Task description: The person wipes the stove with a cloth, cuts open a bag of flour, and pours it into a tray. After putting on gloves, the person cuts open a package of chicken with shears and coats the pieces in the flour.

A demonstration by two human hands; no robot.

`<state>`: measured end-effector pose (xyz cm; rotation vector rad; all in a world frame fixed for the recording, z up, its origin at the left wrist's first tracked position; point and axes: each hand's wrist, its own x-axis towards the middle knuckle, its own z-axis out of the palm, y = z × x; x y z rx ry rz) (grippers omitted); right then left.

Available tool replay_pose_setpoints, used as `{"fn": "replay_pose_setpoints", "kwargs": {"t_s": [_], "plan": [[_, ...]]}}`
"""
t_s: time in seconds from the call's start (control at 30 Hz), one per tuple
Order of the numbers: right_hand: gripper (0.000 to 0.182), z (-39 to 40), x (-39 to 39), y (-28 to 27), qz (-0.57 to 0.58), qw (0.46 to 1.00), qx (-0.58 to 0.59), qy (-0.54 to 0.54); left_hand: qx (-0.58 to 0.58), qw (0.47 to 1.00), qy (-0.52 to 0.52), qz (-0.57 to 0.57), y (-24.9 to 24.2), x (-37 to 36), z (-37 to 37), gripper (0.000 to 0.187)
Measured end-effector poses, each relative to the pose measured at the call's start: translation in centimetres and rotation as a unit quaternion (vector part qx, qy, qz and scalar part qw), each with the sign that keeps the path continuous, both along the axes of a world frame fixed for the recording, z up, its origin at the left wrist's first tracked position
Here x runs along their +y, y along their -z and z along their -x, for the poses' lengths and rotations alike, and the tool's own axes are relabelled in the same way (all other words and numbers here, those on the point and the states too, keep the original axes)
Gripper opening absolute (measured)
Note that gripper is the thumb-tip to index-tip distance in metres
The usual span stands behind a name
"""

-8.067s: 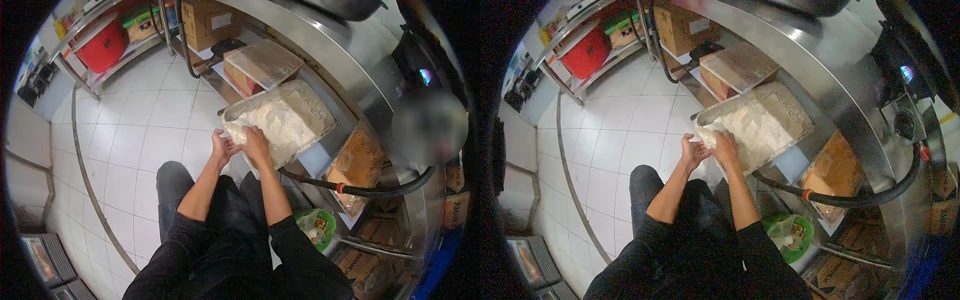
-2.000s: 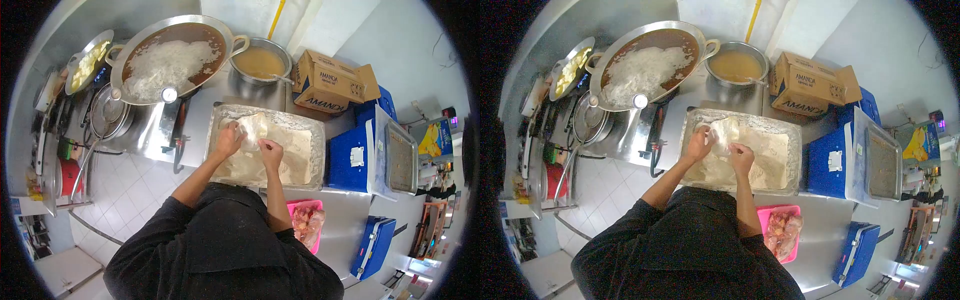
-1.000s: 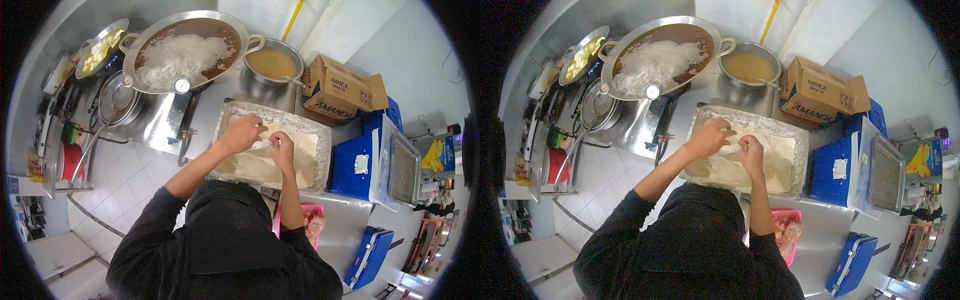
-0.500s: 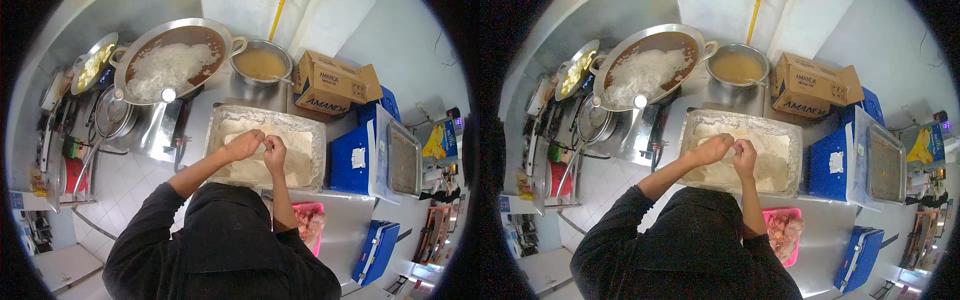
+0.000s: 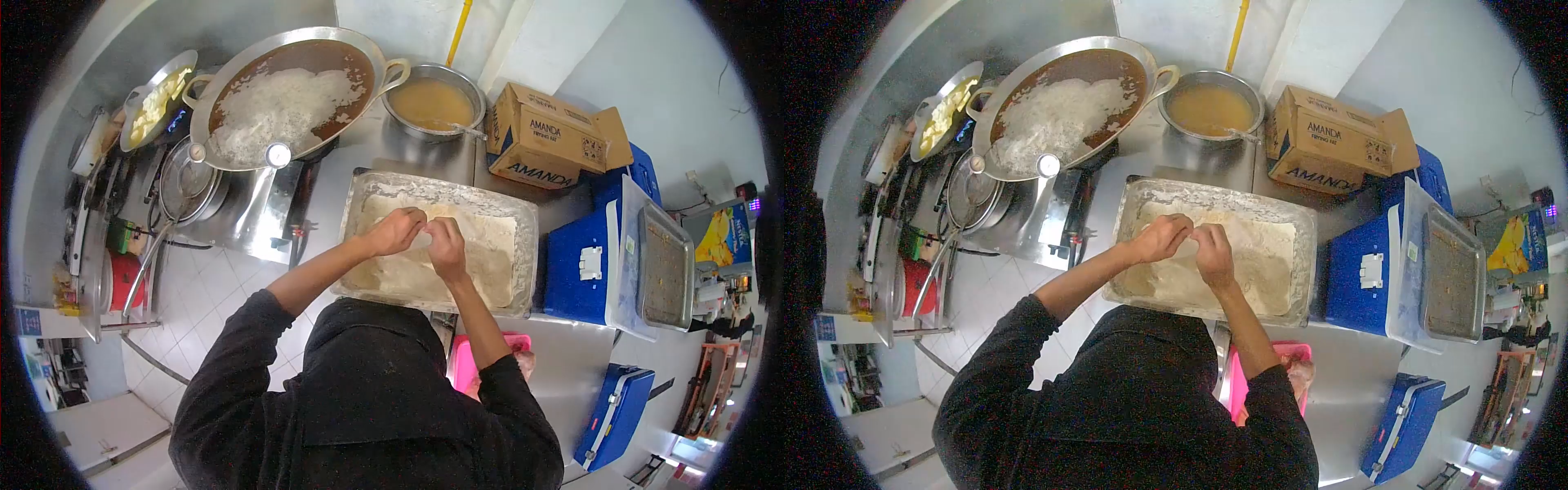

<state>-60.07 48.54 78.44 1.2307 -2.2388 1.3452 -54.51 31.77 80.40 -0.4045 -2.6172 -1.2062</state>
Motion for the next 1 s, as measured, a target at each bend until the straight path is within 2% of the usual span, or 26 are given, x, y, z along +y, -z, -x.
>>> {"fn": "replay_pose_setpoints", "kwargs": {"t_s": [0.07, 0.27, 0.57, 0.77, 0.97, 1.0], "plan": [[0.008, -0.2, -0.4, -0.5, 0.043, 0.989, -0.138, 0.043, 0.031, 0.999, -0.009, -0.029, -0.1, -0.1, 0.3, 0.009], [0.005, -1.1, -0.6, 1.0, 0.061, 0.98, -0.158, 0.108, 0.012, 0.999, -0.021, -0.032, 0.3, 1.0, 0.0, 0.01], [0.017, -0.1, -1.0, 1.3, 0.057, 0.991, -0.102, 0.072, -0.05, 0.999, -0.001, -0.013, 0.2, 0.6, 1.1, 0.01], [0.022, 1.0, -0.7, 1.1, 0.022, 0.999, -0.025, 0.031, 0.006, 1.0, 0.025, 0.012, 0.9, 0.4, 1.9, 0.007], [0.023, 1.4, 0.0, 0.1, -0.09, 0.983, 0.144, -0.076, -0.046, 0.997, 0.063, 0.029, 0.5, -0.9, 2.1, 0.012], [0.021, 1.5, 0.3, 0.1, -0.084, 0.986, 0.125, -0.072, -0.046, 0.997, 0.053, 0.024, 0.2, -1.1, 2.0, 0.012]]}}
